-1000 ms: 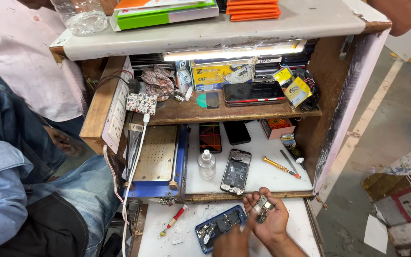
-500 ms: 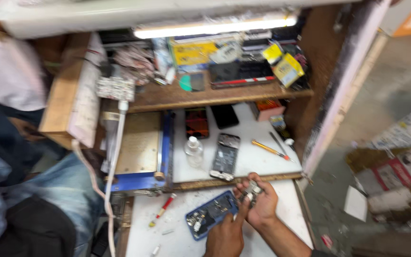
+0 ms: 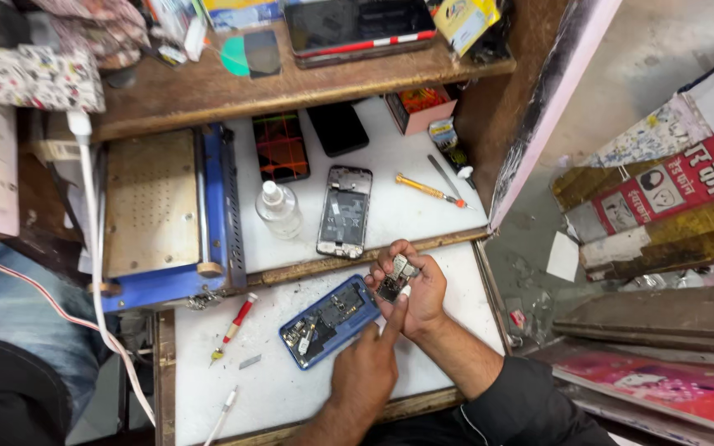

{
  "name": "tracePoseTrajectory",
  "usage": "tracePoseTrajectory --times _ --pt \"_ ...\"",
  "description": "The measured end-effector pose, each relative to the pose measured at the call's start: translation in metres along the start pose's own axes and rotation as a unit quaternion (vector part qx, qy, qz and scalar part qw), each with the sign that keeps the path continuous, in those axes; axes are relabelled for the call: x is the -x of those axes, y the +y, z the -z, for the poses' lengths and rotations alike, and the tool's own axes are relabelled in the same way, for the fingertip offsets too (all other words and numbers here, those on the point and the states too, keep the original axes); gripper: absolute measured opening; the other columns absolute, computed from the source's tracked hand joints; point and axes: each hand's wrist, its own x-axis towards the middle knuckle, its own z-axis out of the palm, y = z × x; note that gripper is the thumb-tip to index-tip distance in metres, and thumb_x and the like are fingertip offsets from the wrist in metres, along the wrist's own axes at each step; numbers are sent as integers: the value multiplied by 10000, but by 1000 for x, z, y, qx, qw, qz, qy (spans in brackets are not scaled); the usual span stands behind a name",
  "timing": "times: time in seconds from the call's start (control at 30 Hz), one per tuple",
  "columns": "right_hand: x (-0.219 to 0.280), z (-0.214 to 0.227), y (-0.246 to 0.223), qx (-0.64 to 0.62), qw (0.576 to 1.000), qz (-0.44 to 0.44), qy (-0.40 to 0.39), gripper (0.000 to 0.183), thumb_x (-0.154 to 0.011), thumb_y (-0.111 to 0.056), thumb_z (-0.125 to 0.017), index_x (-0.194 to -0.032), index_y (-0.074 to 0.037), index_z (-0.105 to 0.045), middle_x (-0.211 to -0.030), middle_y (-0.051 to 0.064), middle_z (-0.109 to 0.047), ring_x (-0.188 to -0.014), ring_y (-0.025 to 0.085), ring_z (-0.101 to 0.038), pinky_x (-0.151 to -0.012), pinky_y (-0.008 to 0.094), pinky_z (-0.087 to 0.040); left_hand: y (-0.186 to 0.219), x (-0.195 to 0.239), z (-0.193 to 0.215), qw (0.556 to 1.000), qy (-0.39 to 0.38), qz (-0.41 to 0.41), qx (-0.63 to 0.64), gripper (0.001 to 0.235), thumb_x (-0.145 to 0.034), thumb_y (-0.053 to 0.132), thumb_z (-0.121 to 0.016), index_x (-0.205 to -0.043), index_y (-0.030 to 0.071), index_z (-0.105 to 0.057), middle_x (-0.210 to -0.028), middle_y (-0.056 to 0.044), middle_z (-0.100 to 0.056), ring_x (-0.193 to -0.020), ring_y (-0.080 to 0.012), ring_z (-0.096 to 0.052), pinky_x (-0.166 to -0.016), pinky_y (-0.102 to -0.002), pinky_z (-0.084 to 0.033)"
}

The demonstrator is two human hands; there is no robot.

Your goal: The person cleans a small electronic circuit board using a cotton swab, repeatedly wiping its surface while holding it in one hand. The person also handles a disassembled mobile phone casing and other small components on the workbench.

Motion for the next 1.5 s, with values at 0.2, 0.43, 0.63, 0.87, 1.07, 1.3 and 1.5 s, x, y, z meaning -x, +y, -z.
tracePoseTrajectory --times 0.2,0.43,0.63,0.87,1.07,1.3,1.5 --pt "0 -1 -3 -33 999 -7 24 185 -942 -262 -508 -1001 -97 -571 -839 51 -534 -838 217 -544 -876 398 -493 -7 1 4 983 -165 71 47 719 -894 63 -615 -1559 262 -429 -845 -172 -655 -571 -277 -687 -452 -396 -582" --pt "-1 -7 0 0 998 -3 64 179 -896 -270 -526 -967 -113 -573 -808 48 -528 -827 224 -541 -878 410 -480 -11 2 6 998 -64 8 10 709 -873 65 -593 -1548 237 -462 -826 -123 -636 -621 -272 -683 -535 -408 -587" --pt "1 -13 0 -14 999 -5 52 176 -905 -264 -524 -980 -114 -576 -819 46 -527 -828 214 -551 -897 404 -488 -5 2 18 993 -101 51 37 680 -848 60 -635 -1497 233 -529 -790 -140 -641 -531 -283 -664 -450 -410 -568" --pt "2 -21 -2 -27 998 -7 55 161 -927 -247 -518 -984 -106 -573 -829 46 -524 -836 214 -563 -914 405 -491 -15 19 -3 994 -103 33 8 711 -795 76 -672 -1481 212 -545 -786 -148 -624 -532 -295 -652 -450 -402 -563" --pt "2 -24 1 -14 999 -7 38 182 -898 -255 -521 -974 -101 -582 -828 47 -528 -854 220 -558 -929 409 -490 -20 21 -7 975 -191 116 -2 678 -904 87 -645 -1546 220 -473 -854 -161 -625 -521 -292 -670 -416 -409 -563" --pt "1 -9 1 -25 998 -5 50 169 -914 -252 -521 -989 -114 -584 -820 43 -518 -851 220 -550 -934 419 -491 -12 8 13 988 -132 81 -2 699 -874 76 -642 -1524 282 -487 -818 -130 -648 -562 -289 -676 -464 -407 -570" --pt "1 -1 9 3 1000 -19 21 199 -919 -273 -500 -996 -104 -571 -826 57 -524 -855 233 -556 -933 432 -486 -13 6 15 986 -133 91 46 698 -877 69 -639 -1515 314 -496 -895 -149 -693 -581 -318 -704 -489 -432 -587"
